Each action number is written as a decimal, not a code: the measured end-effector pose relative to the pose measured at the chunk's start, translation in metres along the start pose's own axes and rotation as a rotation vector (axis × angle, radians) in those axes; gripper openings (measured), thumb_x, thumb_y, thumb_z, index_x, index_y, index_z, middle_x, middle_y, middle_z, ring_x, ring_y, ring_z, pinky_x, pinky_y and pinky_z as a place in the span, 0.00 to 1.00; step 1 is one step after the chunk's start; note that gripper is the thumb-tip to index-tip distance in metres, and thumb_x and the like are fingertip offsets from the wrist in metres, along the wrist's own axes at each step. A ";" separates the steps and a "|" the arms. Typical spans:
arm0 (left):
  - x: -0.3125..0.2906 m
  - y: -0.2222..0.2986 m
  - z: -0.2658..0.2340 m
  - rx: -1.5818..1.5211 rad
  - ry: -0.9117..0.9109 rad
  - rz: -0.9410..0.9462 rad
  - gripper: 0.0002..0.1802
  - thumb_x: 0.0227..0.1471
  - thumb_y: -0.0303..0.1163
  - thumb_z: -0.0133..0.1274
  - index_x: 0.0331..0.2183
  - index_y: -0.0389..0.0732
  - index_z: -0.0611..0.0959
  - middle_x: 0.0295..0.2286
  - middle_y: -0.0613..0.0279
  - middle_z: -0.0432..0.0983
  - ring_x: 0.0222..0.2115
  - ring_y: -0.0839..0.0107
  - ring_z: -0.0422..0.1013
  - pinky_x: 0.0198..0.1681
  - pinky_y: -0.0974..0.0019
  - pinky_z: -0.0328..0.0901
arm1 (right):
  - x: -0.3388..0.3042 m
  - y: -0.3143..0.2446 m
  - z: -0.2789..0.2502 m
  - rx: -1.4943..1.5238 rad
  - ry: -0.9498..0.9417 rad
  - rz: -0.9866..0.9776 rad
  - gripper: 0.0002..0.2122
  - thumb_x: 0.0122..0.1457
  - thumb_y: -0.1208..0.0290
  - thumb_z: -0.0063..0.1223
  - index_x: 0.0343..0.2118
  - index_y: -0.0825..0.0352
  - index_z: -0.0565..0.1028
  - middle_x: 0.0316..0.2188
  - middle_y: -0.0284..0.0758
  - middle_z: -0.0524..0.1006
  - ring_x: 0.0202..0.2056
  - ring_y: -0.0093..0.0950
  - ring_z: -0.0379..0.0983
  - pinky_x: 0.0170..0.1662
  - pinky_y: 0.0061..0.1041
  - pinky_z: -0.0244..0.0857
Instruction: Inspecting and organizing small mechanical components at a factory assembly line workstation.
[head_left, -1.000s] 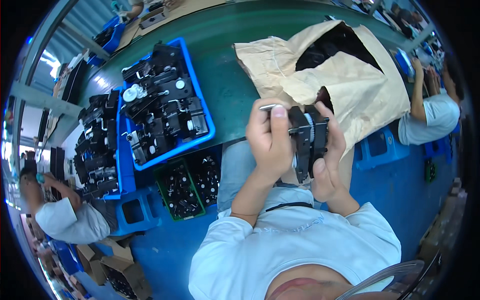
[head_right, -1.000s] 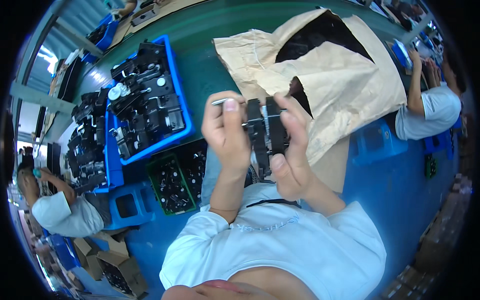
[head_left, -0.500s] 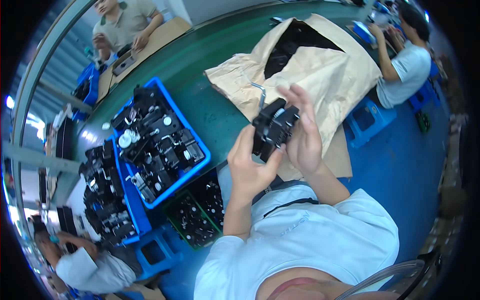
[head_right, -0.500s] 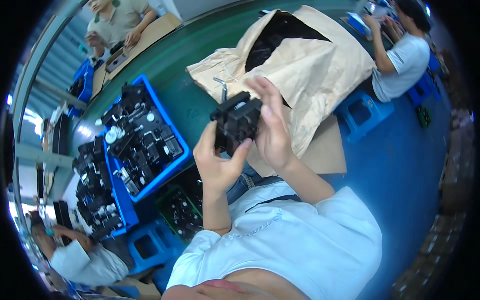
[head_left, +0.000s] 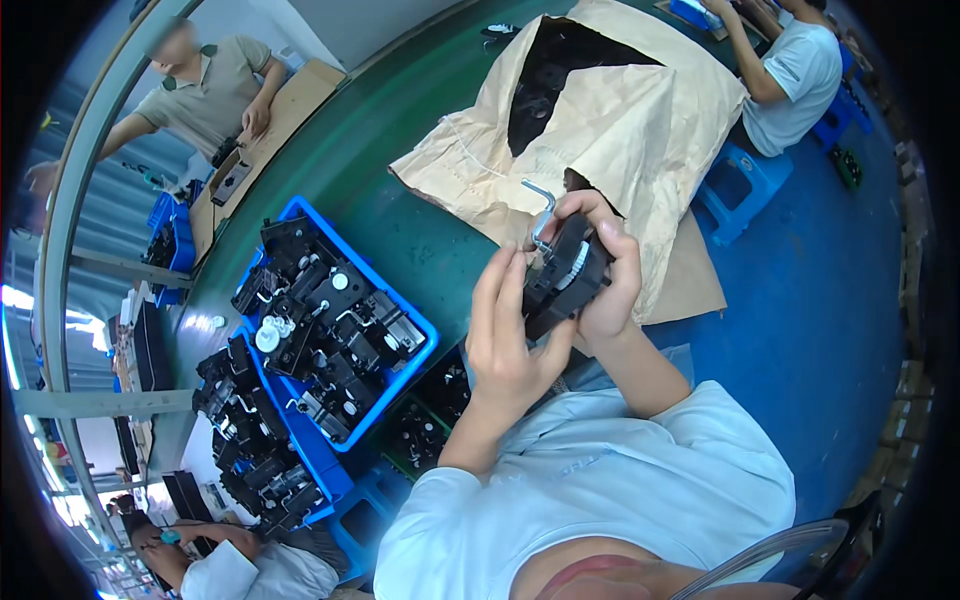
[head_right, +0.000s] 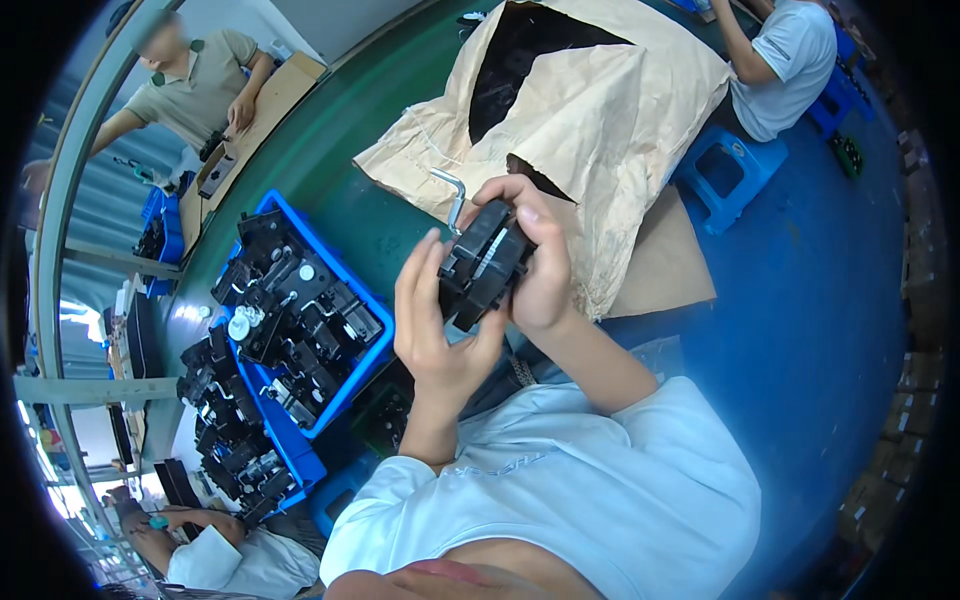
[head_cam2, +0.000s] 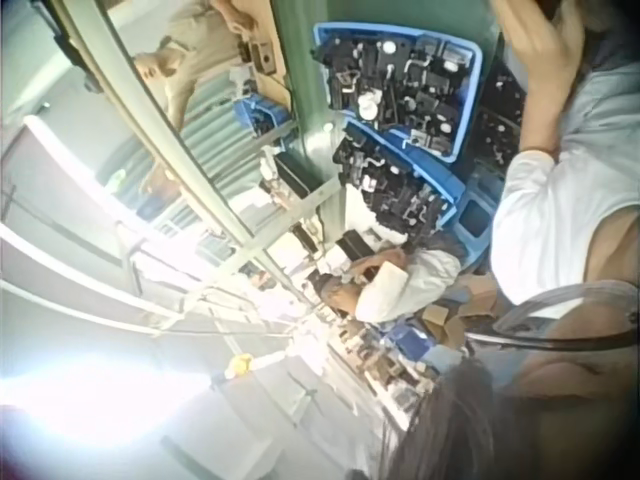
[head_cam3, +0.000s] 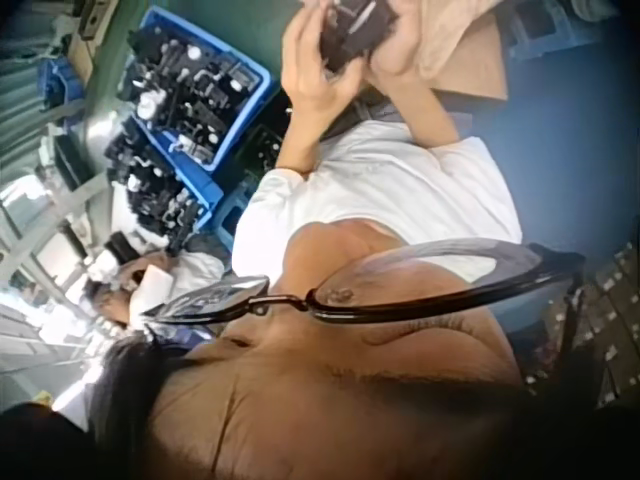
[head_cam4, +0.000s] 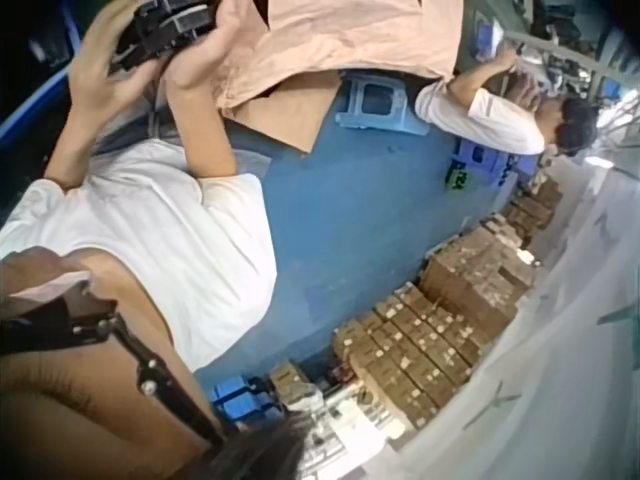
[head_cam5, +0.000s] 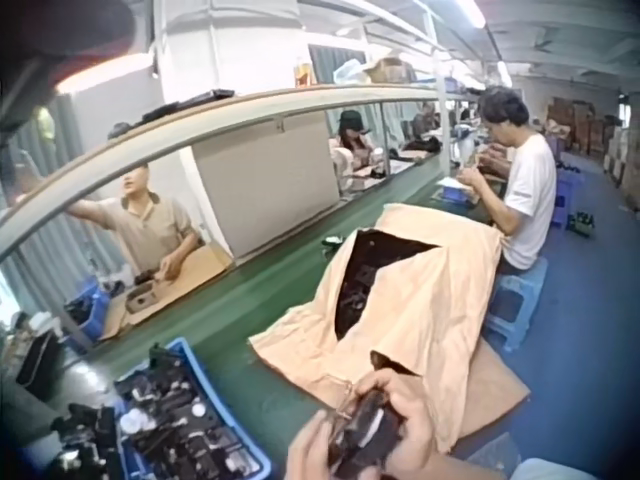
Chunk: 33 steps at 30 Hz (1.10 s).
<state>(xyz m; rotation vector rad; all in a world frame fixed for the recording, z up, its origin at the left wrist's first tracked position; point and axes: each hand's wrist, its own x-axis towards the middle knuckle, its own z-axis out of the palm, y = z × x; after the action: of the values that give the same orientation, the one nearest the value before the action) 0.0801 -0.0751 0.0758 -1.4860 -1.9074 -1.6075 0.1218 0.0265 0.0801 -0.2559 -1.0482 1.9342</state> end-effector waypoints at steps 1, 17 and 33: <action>0.001 -0.003 -0.002 0.021 -0.004 0.006 0.35 0.30 0.16 0.61 0.48 0.28 0.75 0.42 0.43 0.76 0.39 0.51 0.75 0.44 0.59 0.71 | 0.001 0.002 0.004 0.037 0.031 0.013 0.20 0.59 0.53 0.30 0.38 0.66 0.69 0.29 0.39 0.71 0.31 0.27 0.67 0.38 0.23 0.62; 0.013 -0.006 0.001 0.006 0.092 0.023 0.30 0.28 0.15 0.59 0.42 0.29 0.79 0.39 0.47 0.78 0.37 0.57 0.76 0.43 0.62 0.72 | 0.016 -0.018 0.001 -0.036 -0.062 0.033 0.17 0.58 0.59 0.35 0.38 0.68 0.71 0.40 0.40 0.69 0.39 0.27 0.66 0.45 0.24 0.60; -0.020 -0.087 -0.172 1.199 0.057 -0.478 0.25 0.45 0.28 0.60 0.47 0.37 0.77 0.50 0.52 0.70 0.51 0.52 0.65 0.58 0.54 0.58 | 0.092 -0.095 -0.054 -0.826 -0.581 -0.139 0.10 0.54 0.79 0.44 0.39 0.69 0.73 0.42 0.39 0.73 0.41 0.31 0.68 0.48 0.27 0.63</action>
<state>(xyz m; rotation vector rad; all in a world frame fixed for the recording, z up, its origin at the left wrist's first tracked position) -0.0494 -0.2194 0.0725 -0.4821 -2.5232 -0.3075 0.1553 0.1527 0.1381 -0.0582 -2.1666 1.3747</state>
